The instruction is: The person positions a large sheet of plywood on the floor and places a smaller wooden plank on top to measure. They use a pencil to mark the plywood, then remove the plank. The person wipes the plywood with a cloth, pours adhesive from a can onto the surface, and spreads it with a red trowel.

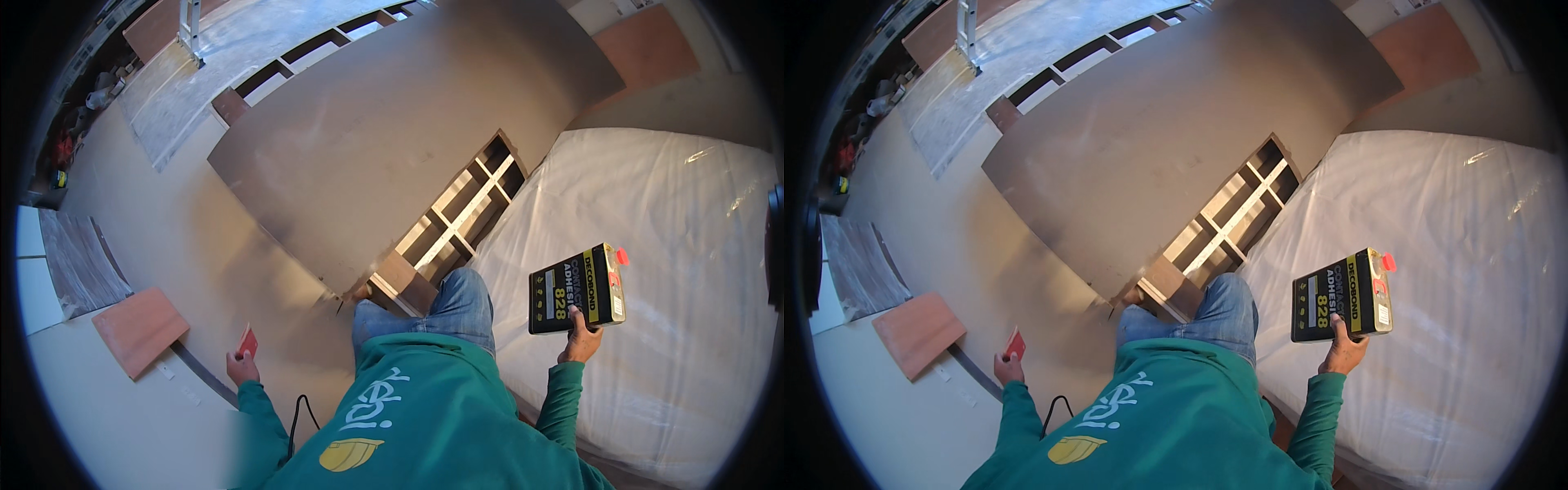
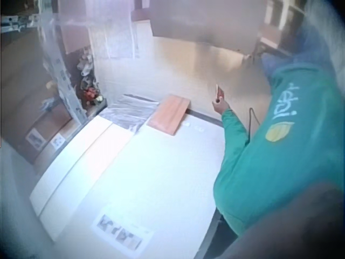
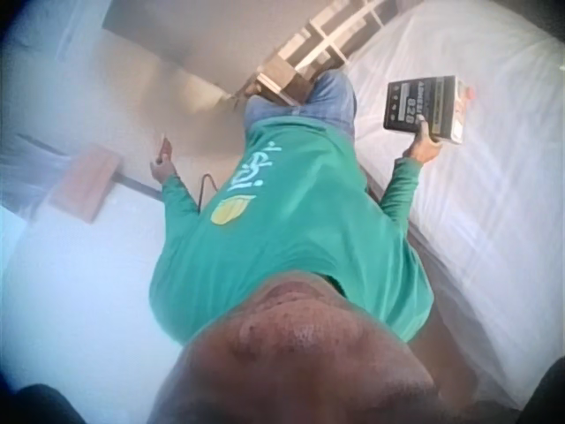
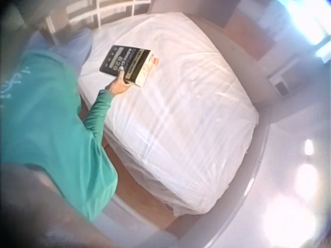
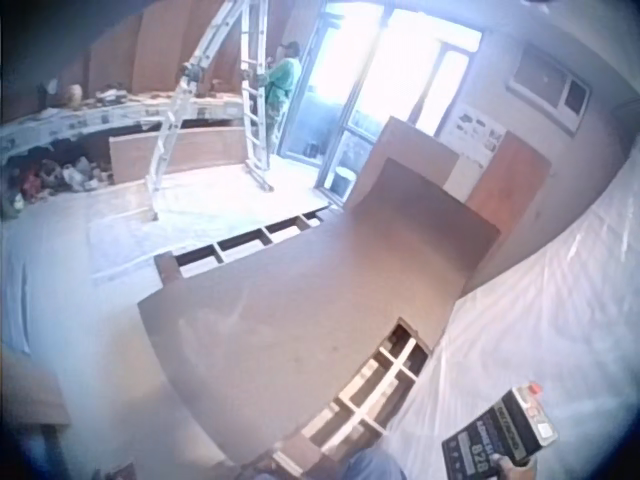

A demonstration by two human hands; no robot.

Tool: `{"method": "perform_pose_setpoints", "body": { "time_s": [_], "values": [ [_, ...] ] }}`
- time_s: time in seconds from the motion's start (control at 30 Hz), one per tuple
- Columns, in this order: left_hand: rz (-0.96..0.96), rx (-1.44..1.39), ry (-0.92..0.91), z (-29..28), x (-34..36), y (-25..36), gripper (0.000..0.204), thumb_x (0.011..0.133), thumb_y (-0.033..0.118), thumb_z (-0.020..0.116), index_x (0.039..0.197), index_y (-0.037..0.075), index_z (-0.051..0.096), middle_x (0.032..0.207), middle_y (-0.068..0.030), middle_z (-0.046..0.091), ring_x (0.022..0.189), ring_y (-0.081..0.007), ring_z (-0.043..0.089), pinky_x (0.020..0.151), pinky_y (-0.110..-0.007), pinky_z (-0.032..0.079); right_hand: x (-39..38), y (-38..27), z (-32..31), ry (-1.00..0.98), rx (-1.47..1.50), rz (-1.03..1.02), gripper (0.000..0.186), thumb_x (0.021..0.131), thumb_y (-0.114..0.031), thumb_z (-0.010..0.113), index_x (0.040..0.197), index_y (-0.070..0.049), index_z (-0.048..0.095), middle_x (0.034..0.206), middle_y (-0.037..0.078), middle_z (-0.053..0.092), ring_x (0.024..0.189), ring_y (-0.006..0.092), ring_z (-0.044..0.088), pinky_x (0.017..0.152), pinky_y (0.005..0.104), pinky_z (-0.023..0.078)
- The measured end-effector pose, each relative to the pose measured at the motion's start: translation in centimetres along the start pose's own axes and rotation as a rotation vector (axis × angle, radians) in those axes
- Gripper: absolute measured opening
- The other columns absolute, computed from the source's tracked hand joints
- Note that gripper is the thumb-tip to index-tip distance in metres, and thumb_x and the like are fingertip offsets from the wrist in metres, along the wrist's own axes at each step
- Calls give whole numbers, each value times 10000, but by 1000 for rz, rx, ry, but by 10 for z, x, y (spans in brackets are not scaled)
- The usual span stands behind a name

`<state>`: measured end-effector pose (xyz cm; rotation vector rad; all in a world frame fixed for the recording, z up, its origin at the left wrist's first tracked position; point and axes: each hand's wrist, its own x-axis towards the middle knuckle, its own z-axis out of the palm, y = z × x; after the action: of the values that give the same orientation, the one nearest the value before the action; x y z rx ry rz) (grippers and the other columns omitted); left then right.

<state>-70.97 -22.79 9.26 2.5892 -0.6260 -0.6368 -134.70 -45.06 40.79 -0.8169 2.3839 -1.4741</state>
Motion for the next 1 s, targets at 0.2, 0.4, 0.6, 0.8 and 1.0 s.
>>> {"method": "perform_pose_setpoints", "body": {
  "time_s": [0.2, 0.4, 0.6, 0.8, 1.0],
  "values": [
    [-199, -26, 145, 25, -13, -103, 211, 821, 129, 697, 899, -22, 571, 821, -160, 637, 753, -299, 626, 728, -419, 509, -4, -13, 12, -34, 59, -18, 437, 732, -86, 825, 1109, -7, 619, 1023, 62, 665, 861, 145, 633, 773, 291, 500],
    [-181, -251, 86, 76, 12, -52, 241, 863, 154, 703, 924, -37, 568, 843, -148, 646, 745, -271, 631, 729, -397, 521, -19, -33, 3, 12, -85, -15, 412, 721, -123, 834, 1069, -21, 639, 939, 41, 677, 760, 116, 614, 646, 253, 460],
    [-295, -445, 47, 137, -19, -82, 240, 884, 142, 691, 950, -53, 568, 856, -151, 649, 762, -278, 644, 744, -397, 523, -15, -39, 4, -23, -245, -55, 474, 681, -247, 853, 1067, -51, 660, 934, 22, 673, 821, 152, 601, 684, 301, 442],
    [-433, -287, 126, 169, -90, -166, 284, 875, 205, 700, 938, -46, 583, 904, -172, 658, 804, -299, 641, 757, -405, 518, 0, -21, 7, -23, -258, -75, 448, 668, -298, 851, 1023, -89, 677, 958, 14, 668, 857, 168, 593, 728, 356, 453],
    [-412, -240, 183, 180, -126, -222, 320, 876, 248, 703, 933, -45, 587, 889, -174, 645, 813, -314, 630, 765, -417, 505, 15, -11, -13, -17, -194, -130, 402, 668, -280, 853, 973, -89, 673, 886, -12, 664, 687, 101, 551, 567, 276, 394]
  ]
}}
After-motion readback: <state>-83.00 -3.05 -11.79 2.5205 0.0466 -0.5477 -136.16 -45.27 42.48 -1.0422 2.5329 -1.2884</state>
